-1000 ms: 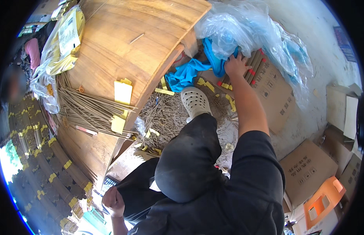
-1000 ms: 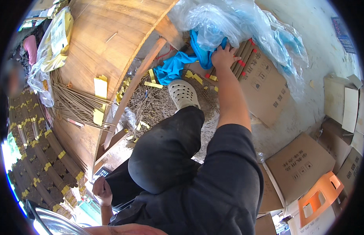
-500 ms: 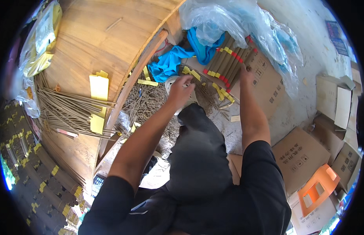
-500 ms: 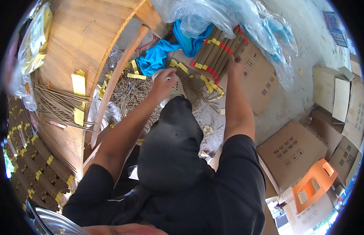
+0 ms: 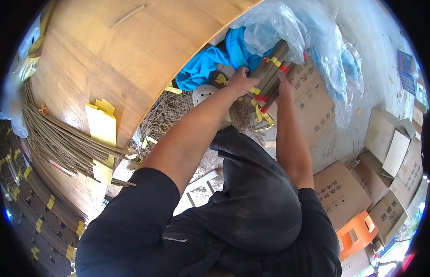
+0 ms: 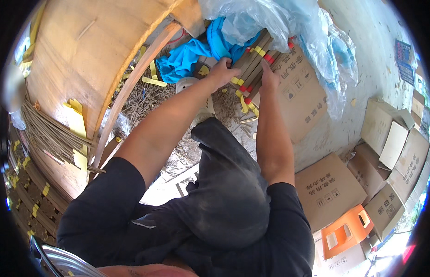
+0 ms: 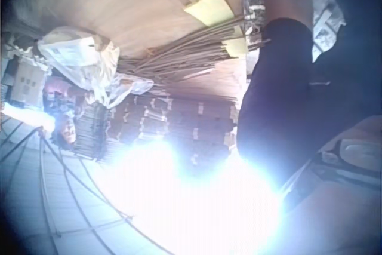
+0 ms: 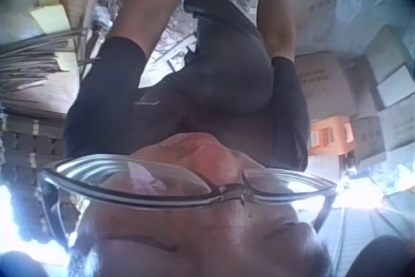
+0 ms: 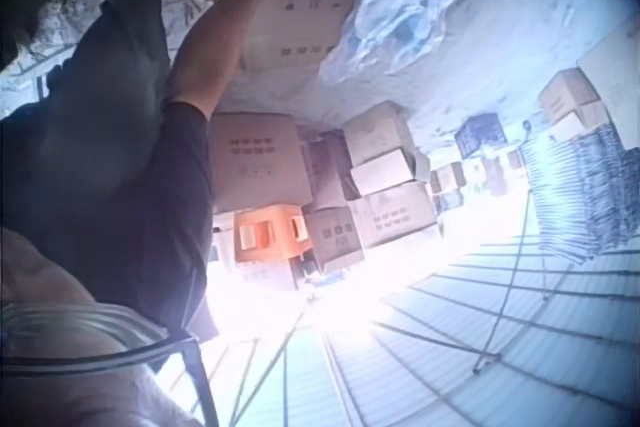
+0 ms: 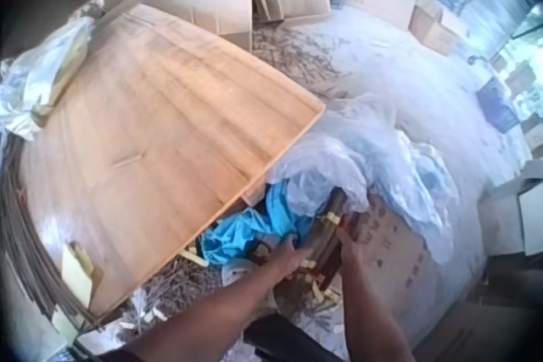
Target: The person gathers loose incense sticks from a table, aligns them into bundles, and secures them with red and yellow rubber bands. The person then places the finished bundles onto a large stack of similar bundles.
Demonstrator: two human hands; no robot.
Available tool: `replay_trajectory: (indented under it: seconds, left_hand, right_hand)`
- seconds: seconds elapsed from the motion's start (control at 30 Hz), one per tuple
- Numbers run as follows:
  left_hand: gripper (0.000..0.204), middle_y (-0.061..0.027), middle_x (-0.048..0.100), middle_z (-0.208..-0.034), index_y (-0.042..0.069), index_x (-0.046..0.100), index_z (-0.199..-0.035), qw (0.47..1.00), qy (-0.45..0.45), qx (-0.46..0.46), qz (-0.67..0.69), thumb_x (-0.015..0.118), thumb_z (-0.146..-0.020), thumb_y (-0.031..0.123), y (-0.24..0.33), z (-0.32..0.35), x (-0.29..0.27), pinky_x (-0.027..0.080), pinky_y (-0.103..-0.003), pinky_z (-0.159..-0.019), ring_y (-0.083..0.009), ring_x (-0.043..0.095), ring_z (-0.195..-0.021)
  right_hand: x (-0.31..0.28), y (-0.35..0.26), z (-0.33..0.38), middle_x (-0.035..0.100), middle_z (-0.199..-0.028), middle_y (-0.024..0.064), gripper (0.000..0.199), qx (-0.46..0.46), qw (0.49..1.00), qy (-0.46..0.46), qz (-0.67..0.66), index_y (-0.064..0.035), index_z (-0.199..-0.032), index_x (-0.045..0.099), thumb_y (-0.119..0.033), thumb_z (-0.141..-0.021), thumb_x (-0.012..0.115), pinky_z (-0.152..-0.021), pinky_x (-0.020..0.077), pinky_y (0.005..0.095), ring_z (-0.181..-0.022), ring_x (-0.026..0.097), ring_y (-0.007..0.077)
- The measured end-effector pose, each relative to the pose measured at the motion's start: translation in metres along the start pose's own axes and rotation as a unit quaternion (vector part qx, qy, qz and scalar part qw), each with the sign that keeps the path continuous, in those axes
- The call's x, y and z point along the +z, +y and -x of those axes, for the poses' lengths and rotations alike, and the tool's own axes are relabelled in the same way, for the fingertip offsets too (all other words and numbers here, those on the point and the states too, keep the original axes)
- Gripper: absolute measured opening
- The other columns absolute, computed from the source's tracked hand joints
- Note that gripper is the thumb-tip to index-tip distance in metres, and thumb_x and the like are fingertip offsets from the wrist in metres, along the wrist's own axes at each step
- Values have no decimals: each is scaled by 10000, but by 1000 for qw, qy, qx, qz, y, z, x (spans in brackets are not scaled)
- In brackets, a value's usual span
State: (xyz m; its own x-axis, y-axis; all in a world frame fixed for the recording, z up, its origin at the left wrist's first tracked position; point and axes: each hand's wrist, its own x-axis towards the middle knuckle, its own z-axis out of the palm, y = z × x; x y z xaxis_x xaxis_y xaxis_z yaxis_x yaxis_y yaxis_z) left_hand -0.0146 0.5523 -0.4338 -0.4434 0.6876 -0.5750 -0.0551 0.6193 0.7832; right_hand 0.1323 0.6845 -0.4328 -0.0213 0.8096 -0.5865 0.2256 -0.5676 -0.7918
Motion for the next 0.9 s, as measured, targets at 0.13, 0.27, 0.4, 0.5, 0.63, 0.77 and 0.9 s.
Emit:
replay_trajectory:
  seconds: [0.13,0.27,0.4,0.5,0.63,0.77,0.9]
  left_hand:
    - [804,-274,610,-1314,-96,567,-1255,989,86,-121,28,818,-736,464,3,15,9,492,-403,-993,-339,620,-1199]
    - [739,-258,632,-1229,-78,594,-1158,951,214,-203,93,837,-712,459,-9,23,25,512,-419,-947,-364,647,-1111]
    - [622,-247,611,-1164,-28,557,-1087,917,329,-190,119,820,-724,403,4,46,34,511,-463,-952,-415,623,-1098]
    - [525,-258,639,-1155,-17,611,-1014,926,311,-170,129,803,-736,385,3,49,32,514,-461,-928,-420,638,-1079]
    - [567,-244,702,-1110,-34,701,-1098,942,187,-224,165,687,-861,480,-5,43,30,507,-434,-913,-365,670,-1050]
    - [669,-286,664,-1230,-34,667,-1229,987,14,-158,20,452,-994,555,-12,25,17,489,-469,-951,-417,629,-1161]
    - [652,-310,628,-1272,-38,649,-1248,987,-74,-50,-133,364,-1042,511,37,51,4,483,-495,-991,-451,601,-1188]
  right_hand:
    - [-4,-7,7,659,-1273,141,539,84,991,-85,-54,3,-1338,590,-213,-881,778,-976,517,421,-1155,631,269]
    - [10,14,24,693,-1199,132,524,136,962,-176,-158,0,-1299,601,-182,-853,805,-858,582,426,-1024,692,249]
    - [31,9,65,716,-1090,118,460,40,991,-115,-49,-4,-1244,628,-157,-847,803,-765,597,384,-874,715,237]
    - [39,10,70,719,-1046,110,424,38,991,-112,-68,-6,-1203,645,-171,-844,797,-736,589,378,-842,709,235]
    - [36,5,69,717,-1039,102,395,112,984,-129,-56,-16,-1167,656,-227,-854,772,-762,574,382,-882,695,236]
    - [25,17,58,715,-1031,102,388,148,957,-224,-109,-30,-1178,651,-269,-883,727,-816,569,407,-937,688,244]
    - [8,-3,69,720,-1053,104,329,179,947,-220,-148,-55,-1169,652,-267,-919,681,-893,572,426,-955,705,271]
